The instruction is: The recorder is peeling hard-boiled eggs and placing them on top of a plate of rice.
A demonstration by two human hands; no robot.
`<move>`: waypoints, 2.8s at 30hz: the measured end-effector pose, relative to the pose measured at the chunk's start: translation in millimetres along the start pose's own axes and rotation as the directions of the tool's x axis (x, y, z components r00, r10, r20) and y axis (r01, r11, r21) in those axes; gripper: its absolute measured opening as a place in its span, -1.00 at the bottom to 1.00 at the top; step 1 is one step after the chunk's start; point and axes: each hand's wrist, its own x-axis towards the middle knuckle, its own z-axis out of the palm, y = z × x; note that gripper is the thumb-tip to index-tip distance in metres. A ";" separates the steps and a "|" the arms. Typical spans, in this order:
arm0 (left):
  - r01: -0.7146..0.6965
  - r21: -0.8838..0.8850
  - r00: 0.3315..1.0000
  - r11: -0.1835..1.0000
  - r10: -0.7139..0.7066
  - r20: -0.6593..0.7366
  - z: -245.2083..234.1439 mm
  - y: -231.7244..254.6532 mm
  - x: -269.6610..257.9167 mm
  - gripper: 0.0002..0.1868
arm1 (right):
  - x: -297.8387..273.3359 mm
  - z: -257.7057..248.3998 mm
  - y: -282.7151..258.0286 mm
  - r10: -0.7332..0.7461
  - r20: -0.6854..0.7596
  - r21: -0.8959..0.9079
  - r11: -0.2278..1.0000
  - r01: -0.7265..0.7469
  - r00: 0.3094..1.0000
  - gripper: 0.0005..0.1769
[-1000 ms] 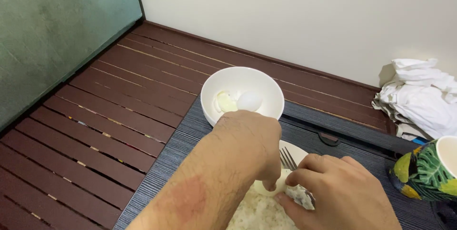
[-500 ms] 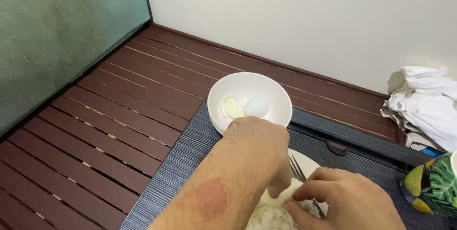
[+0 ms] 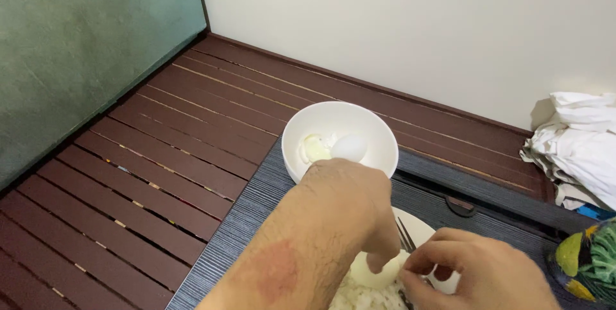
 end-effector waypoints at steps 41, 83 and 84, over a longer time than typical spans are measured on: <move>-0.194 -0.696 0.452 0.691 -0.567 -0.689 -28.2 -78.0 5.9 -0.65 | 62.7 -135.0 -133.5 -0.618 -0.192 0.081 0.765 0.639 0.763 -0.79; -0.258 -0.582 0.583 0.771 -0.356 -0.730 -7.2 -83.6 33.2 -0.56 | 85.4 -112.8 -115.4 -0.521 -0.063 -0.324 0.817 0.477 0.851 -0.57; -0.229 -0.548 0.570 0.805 -0.346 -0.746 -4.7 -85.2 35.2 -0.59 | 86.4 -109.6 -116.7 -0.556 -0.092 -0.393 0.782 0.483 0.826 -0.59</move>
